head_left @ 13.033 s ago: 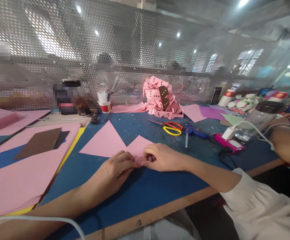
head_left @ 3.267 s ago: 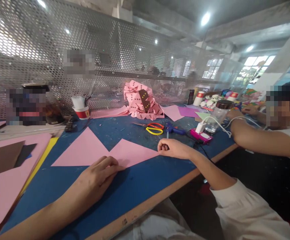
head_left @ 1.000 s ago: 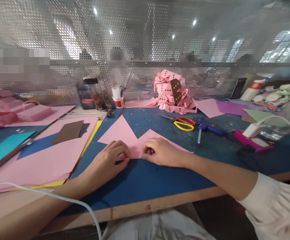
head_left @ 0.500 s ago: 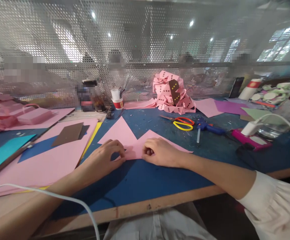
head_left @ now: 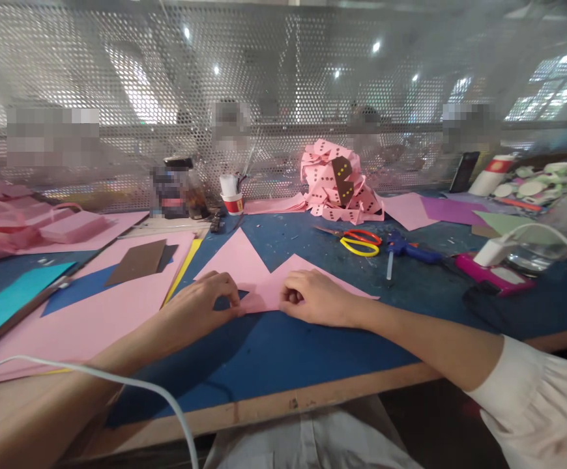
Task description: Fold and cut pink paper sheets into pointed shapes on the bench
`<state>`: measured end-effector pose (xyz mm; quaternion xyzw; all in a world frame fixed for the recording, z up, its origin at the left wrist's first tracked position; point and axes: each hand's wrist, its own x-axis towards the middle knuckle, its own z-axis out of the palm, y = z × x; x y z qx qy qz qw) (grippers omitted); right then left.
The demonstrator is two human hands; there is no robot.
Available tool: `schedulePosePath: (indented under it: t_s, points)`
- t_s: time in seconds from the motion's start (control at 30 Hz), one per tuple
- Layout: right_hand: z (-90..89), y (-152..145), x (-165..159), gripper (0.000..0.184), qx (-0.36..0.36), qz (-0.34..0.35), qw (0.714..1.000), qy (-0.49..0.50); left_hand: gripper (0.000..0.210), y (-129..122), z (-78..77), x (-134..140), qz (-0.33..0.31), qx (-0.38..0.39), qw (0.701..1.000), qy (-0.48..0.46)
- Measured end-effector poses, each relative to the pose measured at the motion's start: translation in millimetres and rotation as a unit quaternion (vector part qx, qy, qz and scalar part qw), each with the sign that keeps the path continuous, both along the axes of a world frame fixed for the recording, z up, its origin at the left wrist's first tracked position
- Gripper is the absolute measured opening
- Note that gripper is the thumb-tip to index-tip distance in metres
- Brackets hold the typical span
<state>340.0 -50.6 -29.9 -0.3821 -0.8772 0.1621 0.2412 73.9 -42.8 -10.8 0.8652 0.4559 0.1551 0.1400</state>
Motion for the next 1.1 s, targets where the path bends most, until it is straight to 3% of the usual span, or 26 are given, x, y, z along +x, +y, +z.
schedulePosePath:
  t_s: [0.47, 0.73, 1.1]
  points:
    - [-0.4, 1.1, 0.9, 0.003, 0.0, 0.007, 1.0, 0.002, 0.03, 4.3, 3.2, -7.9, 0.04, -0.017, 0.999, 0.026]
    - [-0.1, 0.8, 0.5, 0.003, 0.003, 0.006, 1.0, 0.003, 0.029, 12.9, -0.2, -17.2, 0.015, -0.042, 0.998, 0.045]
    - [0.2, 1.2, 1.3, 0.003, -0.002, 0.01, 1.0, 0.007, 0.026, 10.5, 13.0, -15.3, 0.023, -0.08, 0.994, 0.075]
